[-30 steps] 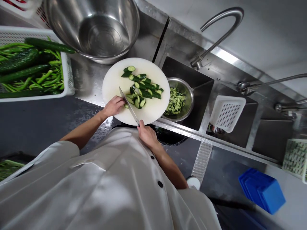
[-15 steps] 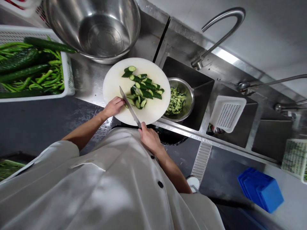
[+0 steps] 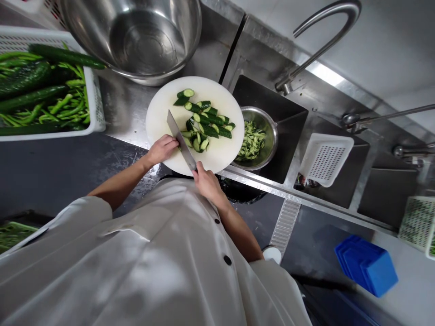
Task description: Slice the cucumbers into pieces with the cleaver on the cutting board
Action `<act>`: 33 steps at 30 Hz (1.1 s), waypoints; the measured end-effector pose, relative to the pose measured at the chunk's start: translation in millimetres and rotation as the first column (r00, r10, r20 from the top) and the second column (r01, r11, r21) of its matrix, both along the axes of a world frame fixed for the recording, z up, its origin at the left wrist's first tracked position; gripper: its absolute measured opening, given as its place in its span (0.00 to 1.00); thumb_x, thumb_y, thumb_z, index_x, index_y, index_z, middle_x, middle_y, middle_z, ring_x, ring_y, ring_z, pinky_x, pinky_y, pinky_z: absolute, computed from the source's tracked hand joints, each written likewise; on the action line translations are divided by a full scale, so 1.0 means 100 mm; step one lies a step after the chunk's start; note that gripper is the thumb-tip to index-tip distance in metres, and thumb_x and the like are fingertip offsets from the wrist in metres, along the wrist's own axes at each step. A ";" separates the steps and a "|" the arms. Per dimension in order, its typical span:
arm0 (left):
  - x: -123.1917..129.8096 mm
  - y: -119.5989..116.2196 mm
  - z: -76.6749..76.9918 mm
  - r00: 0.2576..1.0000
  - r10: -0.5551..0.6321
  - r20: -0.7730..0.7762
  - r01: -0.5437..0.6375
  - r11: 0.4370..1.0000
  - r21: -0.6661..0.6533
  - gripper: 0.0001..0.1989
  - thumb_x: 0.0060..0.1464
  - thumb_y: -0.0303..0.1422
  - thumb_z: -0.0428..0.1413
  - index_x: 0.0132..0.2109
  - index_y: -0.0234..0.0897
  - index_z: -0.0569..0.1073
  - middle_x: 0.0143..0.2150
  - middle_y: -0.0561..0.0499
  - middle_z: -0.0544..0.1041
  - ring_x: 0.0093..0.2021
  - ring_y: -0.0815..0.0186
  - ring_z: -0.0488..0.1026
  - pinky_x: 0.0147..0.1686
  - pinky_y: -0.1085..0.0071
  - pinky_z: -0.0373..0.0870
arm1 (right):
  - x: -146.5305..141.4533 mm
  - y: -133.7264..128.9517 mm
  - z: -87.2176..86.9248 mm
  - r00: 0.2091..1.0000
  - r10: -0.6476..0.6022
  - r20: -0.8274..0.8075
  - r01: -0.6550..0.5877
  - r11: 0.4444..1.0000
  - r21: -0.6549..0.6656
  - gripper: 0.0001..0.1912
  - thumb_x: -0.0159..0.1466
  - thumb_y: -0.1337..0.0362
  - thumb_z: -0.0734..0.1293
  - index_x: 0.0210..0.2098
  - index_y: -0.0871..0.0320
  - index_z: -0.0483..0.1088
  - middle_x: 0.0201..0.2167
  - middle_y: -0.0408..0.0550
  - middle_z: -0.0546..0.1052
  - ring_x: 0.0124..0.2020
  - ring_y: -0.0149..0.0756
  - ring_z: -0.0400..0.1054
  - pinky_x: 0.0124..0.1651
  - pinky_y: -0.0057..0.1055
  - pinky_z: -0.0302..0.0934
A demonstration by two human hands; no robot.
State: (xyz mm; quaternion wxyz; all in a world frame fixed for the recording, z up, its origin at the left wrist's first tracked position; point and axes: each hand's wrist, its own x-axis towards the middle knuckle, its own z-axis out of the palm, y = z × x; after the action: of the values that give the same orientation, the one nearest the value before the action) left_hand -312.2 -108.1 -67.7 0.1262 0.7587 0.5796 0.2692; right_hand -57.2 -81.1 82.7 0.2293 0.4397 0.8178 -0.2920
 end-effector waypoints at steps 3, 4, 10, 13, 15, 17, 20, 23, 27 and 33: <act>-0.05 0.01 0.04 0.997 0.042 0.062 -0.042 0.999 -0.001 0.13 0.68 0.29 0.45 0.46 0.39 0.75 0.44 0.42 0.77 0.47 0.56 0.73 0.50 0.57 0.75 | 0.23 0.03 0.07 0.997 -0.038 -0.061 0.040 0.999 0.018 0.20 0.77 0.56 0.53 0.62 0.57 0.63 0.41 0.56 0.82 0.44 0.53 0.76 0.44 0.35 0.61; -0.10 0.04 0.06 0.991 0.100 0.090 -0.100 0.995 -0.002 0.12 0.68 0.30 0.46 0.45 0.39 0.75 0.44 0.43 0.76 0.47 0.56 0.73 0.50 0.57 0.75 | 0.37 0.03 0.11 0.995 -0.045 -0.094 0.048 0.999 0.025 0.20 0.77 0.56 0.52 0.61 0.57 0.63 0.41 0.56 0.82 0.44 0.52 0.76 0.44 0.35 0.61; -0.60 0.90 0.20 0.926 0.366 0.095 -0.363 0.931 -0.046 0.23 0.63 0.42 0.61 0.60 0.37 0.70 0.60 0.41 0.70 0.60 0.55 0.67 0.61 0.56 0.66 | 1.02 0.08 0.07 0.972 0.109 -0.206 -0.115 0.993 -0.017 0.17 0.77 0.55 0.53 0.54 0.55 0.68 0.37 0.50 0.81 0.40 0.47 0.77 0.42 0.33 0.60; -0.71 1.49 0.24 0.978 0.209 -0.013 -0.208 0.968 -0.139 0.34 0.58 0.43 0.66 0.65 0.34 0.67 0.68 0.38 0.65 0.66 0.52 0.60 0.67 0.50 0.57 | 0.96 0.11 -0.10 0.969 0.176 -0.176 -0.179 0.984 -0.006 0.16 0.77 0.55 0.55 0.53 0.54 0.69 0.37 0.49 0.82 0.40 0.45 0.76 0.42 0.31 0.59; -0.75 1.74 0.24 0.993 0.108 -0.051 -0.116 0.974 -0.193 0.32 0.58 0.40 0.65 0.65 0.35 0.68 0.66 0.40 0.67 0.65 0.52 0.62 0.66 0.50 0.58 | 0.83 0.13 -0.20 0.979 0.138 -0.152 -0.134 0.990 0.036 0.17 0.77 0.56 0.56 0.56 0.55 0.69 0.38 0.50 0.82 0.40 0.45 0.76 0.42 0.31 0.59; -0.79 1.81 0.26 0.995 0.079 -0.063 -0.090 0.976 -0.196 0.28 0.59 0.36 0.61 0.64 0.36 0.70 0.61 0.43 0.71 0.61 0.54 0.66 0.65 0.53 0.61 | 0.71 0.16 -0.26 0.989 0.062 -0.131 -0.052 0.995 0.080 0.19 0.77 0.56 0.56 0.60 0.56 0.68 0.40 0.52 0.83 0.40 0.47 0.76 0.42 0.32 0.60; -0.83 1.57 0.28 0.988 0.148 -0.044 -0.153 0.972 -0.177 0.24 0.57 0.31 0.57 0.60 0.36 0.73 0.53 0.45 0.75 0.55 0.56 0.70 0.63 0.57 0.66 | 0.61 0.21 -0.28 0.995 -0.051 -0.087 0.062 0.990 0.125 0.20 0.77 0.56 0.56 0.62 0.56 0.67 0.42 0.54 0.83 0.42 0.49 0.76 0.43 0.34 0.61; -0.69 1.11 0.29 0.946 0.314 0.084 -0.296 0.939 -0.176 0.18 0.54 0.31 0.58 0.52 0.37 0.75 0.48 0.46 0.76 0.49 0.57 0.74 0.57 0.58 0.72 | 0.58 0.23 -0.25 0.994 -0.098 -0.048 0.104 0.986 0.133 0.20 0.77 0.56 0.56 0.62 0.57 0.67 0.42 0.55 0.83 0.43 0.50 0.76 0.44 0.34 0.61; -0.13 0.55 0.21 0.715 0.563 0.414 -0.419 0.820 -0.390 0.13 0.54 0.36 0.61 0.45 0.40 0.70 0.38 0.52 0.75 0.36 0.65 0.74 0.38 0.67 0.75 | 0.54 0.17 -0.16 0.998 -0.057 -0.025 0.060 0.992 0.107 0.20 0.78 0.57 0.55 0.62 0.58 0.67 0.41 0.55 0.83 0.43 0.49 0.76 0.43 0.33 0.61; 0.32 0.13 0.15 0.741 0.609 0.282 -0.533 0.790 -0.303 0.20 0.53 0.34 0.65 0.50 0.40 0.68 0.44 0.47 0.74 0.44 0.57 0.74 0.48 0.58 0.75 | 0.44 0.07 0.00 1.000 0.022 0.023 -0.023 0.999 0.041 0.20 0.79 0.56 0.54 0.62 0.57 0.65 0.42 0.53 0.83 0.43 0.45 0.76 0.41 0.31 0.59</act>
State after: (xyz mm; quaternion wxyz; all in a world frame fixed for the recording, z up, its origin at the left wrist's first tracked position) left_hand -280.4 -94.6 -52.8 0.2192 0.4624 0.7751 0.3706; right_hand -12.8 -73.9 82.3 0.2324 0.4386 0.8259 -0.2674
